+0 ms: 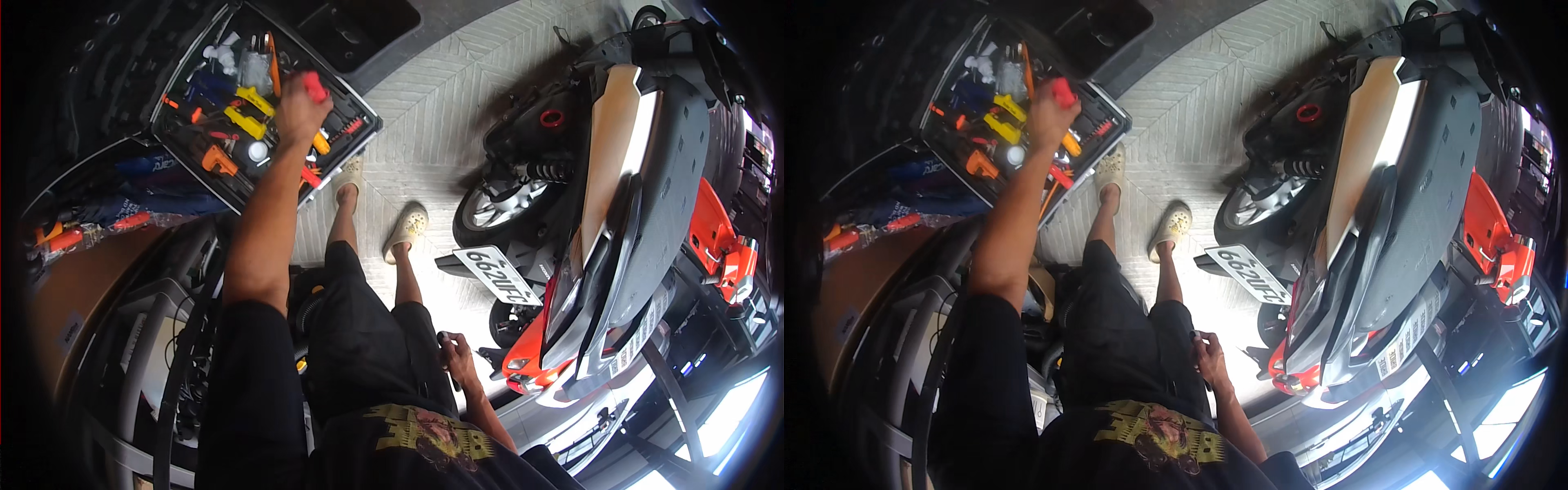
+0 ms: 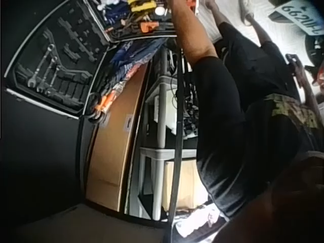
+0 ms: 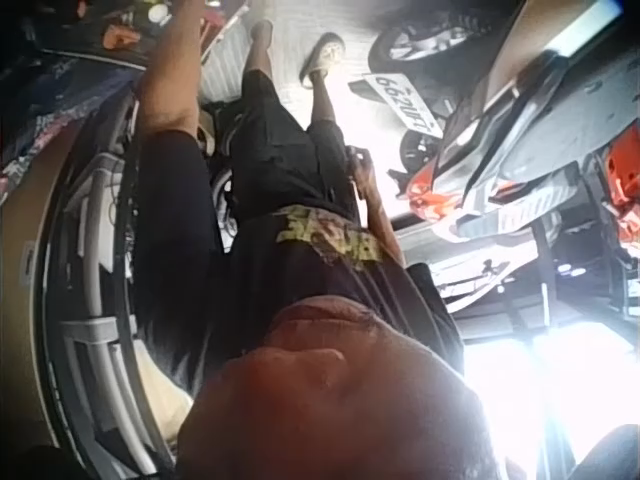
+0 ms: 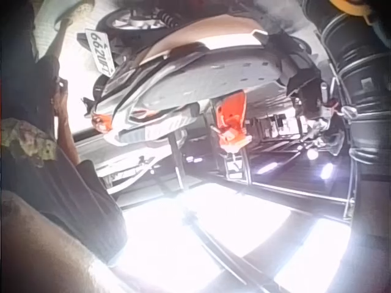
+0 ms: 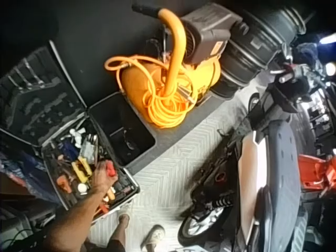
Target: Repairing a stand fan by removing the front grill with a screwdriver and then searching for tools in a toolbox.
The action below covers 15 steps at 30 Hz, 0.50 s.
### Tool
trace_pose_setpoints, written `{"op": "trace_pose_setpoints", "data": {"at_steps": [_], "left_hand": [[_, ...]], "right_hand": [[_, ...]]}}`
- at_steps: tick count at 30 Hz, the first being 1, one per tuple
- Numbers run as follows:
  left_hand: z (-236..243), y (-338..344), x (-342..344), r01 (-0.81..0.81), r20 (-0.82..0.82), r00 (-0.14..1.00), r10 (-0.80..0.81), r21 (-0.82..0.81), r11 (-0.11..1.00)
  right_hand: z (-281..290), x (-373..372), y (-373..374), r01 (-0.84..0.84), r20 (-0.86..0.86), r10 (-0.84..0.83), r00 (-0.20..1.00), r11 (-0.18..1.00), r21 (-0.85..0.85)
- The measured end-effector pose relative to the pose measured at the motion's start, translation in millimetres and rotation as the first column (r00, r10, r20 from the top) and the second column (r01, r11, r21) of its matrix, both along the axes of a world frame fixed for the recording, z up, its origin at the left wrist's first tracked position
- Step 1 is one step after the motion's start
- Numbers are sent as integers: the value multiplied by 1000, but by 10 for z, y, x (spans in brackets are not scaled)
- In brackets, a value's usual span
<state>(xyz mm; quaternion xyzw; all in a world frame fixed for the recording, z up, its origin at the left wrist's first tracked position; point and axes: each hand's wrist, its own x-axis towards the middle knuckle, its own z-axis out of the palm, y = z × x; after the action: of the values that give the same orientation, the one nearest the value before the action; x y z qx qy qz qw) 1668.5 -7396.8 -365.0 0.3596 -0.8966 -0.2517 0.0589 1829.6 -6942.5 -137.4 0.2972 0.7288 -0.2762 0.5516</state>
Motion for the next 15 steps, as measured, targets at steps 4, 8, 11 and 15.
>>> {"op": "trace_pose_setpoints", "data": {"at_steps": [4,8,11,15], "left_hand": [[70,64,406,-7,-61,998,12,76,997],[180,-15,584,41,-153,858,490,972,231],[429,-16,583,149,28,811,585,956,-253],[482,-38,619,195,44,782,622,930,-311]], "right_hand": [[-73,11,-48,14,17,-14,1000,1000,-6],[-71,-37,-169,19,49,-17,999,999,-35],[-69,-55,-165,11,46,-9,999,999,-47],[-75,-73,-130,-23,35,23,999,1000,-6]]}}
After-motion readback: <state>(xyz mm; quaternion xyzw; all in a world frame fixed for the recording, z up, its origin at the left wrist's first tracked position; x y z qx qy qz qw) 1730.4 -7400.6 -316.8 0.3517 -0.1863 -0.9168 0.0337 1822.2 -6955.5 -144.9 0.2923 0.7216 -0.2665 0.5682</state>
